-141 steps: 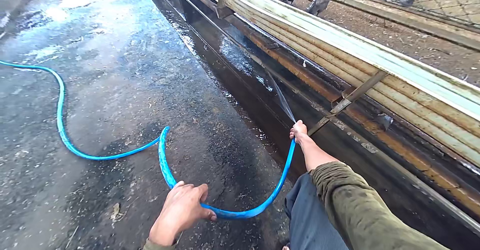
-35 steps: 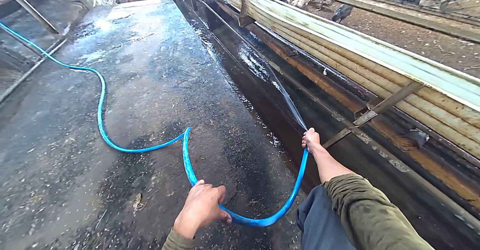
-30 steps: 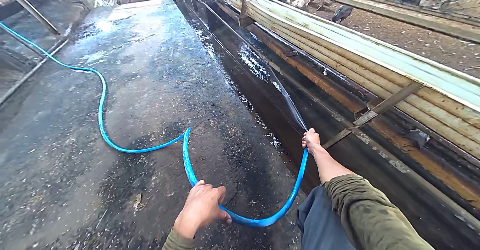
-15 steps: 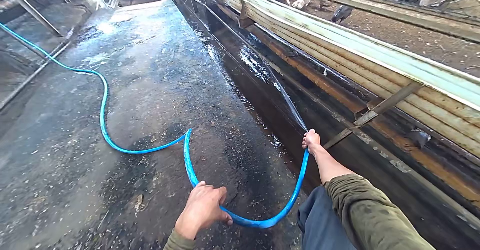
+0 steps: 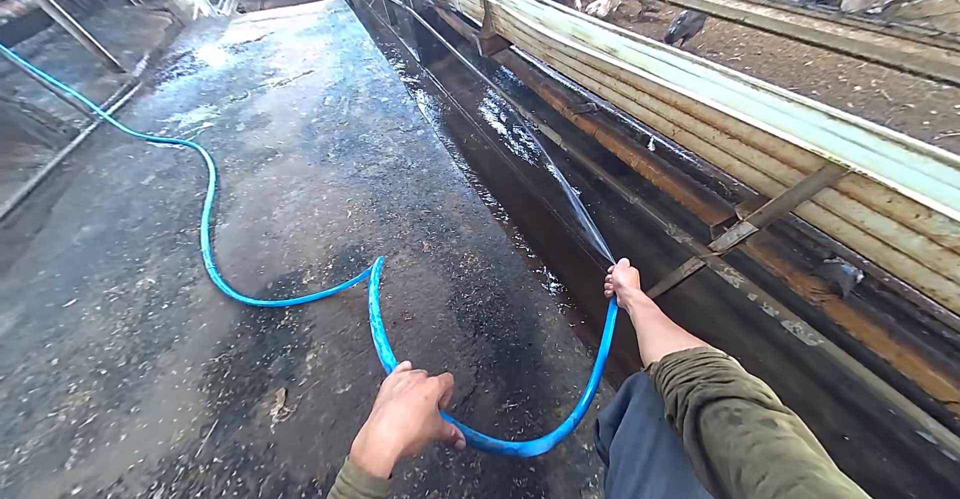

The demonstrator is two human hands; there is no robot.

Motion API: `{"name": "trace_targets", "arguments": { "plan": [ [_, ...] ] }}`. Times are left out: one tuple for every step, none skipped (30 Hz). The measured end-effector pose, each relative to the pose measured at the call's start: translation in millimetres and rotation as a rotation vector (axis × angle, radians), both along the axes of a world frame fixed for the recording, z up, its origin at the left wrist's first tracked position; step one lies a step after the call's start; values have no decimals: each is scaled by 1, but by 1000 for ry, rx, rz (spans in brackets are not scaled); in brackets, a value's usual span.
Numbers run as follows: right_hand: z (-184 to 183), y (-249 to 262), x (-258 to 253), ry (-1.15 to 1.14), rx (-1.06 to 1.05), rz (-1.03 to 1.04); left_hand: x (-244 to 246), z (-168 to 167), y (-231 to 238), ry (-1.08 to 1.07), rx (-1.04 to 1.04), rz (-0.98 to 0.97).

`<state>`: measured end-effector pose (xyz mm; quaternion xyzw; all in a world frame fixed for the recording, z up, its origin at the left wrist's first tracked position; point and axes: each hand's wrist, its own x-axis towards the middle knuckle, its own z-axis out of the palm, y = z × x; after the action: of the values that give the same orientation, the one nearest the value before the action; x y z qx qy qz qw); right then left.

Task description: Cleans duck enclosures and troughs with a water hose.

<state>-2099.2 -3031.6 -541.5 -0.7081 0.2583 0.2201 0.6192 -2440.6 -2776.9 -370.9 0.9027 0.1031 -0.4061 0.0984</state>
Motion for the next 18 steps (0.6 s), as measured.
{"name": "trace_targets", "arguments": {
  "plan": [
    [0,0,0,0,-2,-2,0,0,0,-2,0,0],
    [0,0,0,0,-4,-1,0,0,0,-5,0,0],
    [0,-1,0,0,-5,1,0,0,0,-4,2,1],
    [0,-1,0,-2,-4,-2,0,0,0,-2,3,1],
    [0,-1,0,-4,-2,-8,0,-1,-1,0,5,-2],
    [0,-1,0,-5,1,-10,0,-1,-1,1,5,-2],
    [0,-2,0,-4,3,-12,0,-1,-1,3,5,-2],
    [1,-1,0,-2,5,-11,0,-1,-1,4,6,-2],
    [1,-1,-1,0,5,-5,0,-2,-1,4,6,-3],
    [2,-1,-1,3,3,2,0,-2,-1,3,4,-3],
    [2,-1,-1,4,-2,10,1,-2,-1,2,3,-6],
    [3,-1,-2,3,-9,19,1,-2,-1,1,-1,-6],
    [4,-1,-2,4,-10,31,1,-2,-2,-3,-7,-4],
    [4,-1,-2,7,-9,36,1,-2,-2,-2,-8,-5],
    [5,-1,-2,7,-8,34,1,-2,-2,-4,-9,-3],
    [5,-1,-2,7,-7,32,1,-2,-2,-3,-8,-4],
    [5,-1,-2,8,-4,31,1,-2,-2,-3,-7,-5],
    [5,-1,-2,8,-6,32,1,-1,-2,-3,-8,-4]
  ]
}}
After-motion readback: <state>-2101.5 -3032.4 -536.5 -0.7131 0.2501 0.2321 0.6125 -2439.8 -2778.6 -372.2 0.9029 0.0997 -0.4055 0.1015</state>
